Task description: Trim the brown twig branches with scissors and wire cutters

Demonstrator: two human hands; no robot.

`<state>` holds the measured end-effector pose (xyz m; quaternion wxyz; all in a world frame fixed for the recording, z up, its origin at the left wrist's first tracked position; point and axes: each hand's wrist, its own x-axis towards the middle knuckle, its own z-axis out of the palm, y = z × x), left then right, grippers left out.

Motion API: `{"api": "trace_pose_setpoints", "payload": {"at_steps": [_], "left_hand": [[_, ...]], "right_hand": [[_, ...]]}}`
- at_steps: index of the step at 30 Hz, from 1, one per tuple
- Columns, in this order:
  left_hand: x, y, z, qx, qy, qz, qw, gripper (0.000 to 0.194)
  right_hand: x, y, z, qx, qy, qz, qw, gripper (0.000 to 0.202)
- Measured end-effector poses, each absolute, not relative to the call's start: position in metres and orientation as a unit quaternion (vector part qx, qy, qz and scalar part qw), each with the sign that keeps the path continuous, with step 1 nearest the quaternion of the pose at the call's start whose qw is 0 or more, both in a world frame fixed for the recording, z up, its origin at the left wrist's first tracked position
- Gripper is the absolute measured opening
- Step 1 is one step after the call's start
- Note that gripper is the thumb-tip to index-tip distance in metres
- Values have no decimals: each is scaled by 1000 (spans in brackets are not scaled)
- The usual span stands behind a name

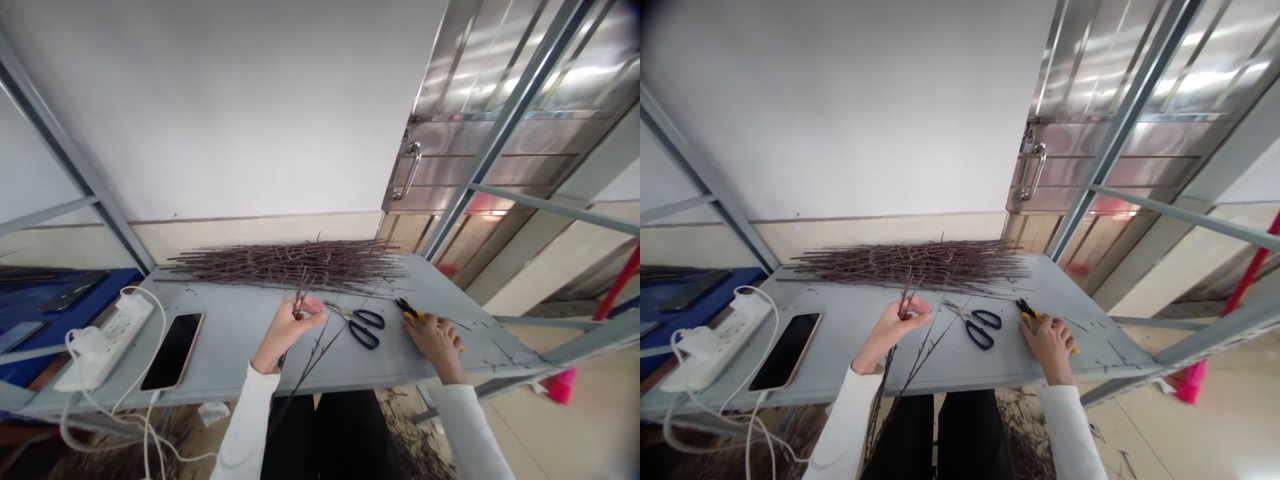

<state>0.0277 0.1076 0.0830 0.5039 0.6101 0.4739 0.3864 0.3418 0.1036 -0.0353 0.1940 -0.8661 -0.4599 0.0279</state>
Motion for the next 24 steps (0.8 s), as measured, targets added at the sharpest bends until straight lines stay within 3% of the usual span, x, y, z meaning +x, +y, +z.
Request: {"api": "trace_pose_setpoints", "payload": {"at_steps": [4,6,8,12,20,24], "left_hand": [[29,109,81,589,475,411,508,21],[29,109,80,574,478,428,508,21],[29,109,80,556,484,452,502,23],[30,106,79,523,500,487,489,27],[27,95,87,500,482,490,527,31],[20,90,95,506,478,519,496,32]], "right_hand": [[303,84,-22,-794,-516,43,320,44],[273,70,-12,-708,-583,134,376,42],[241,57,-2,-572,-625,313,429,40],[187,46,16,-464,-639,459,407,38],[154,65,20,-415,-581,542,444,31],[148,70,32,-389,-561,555,475,31]]}}
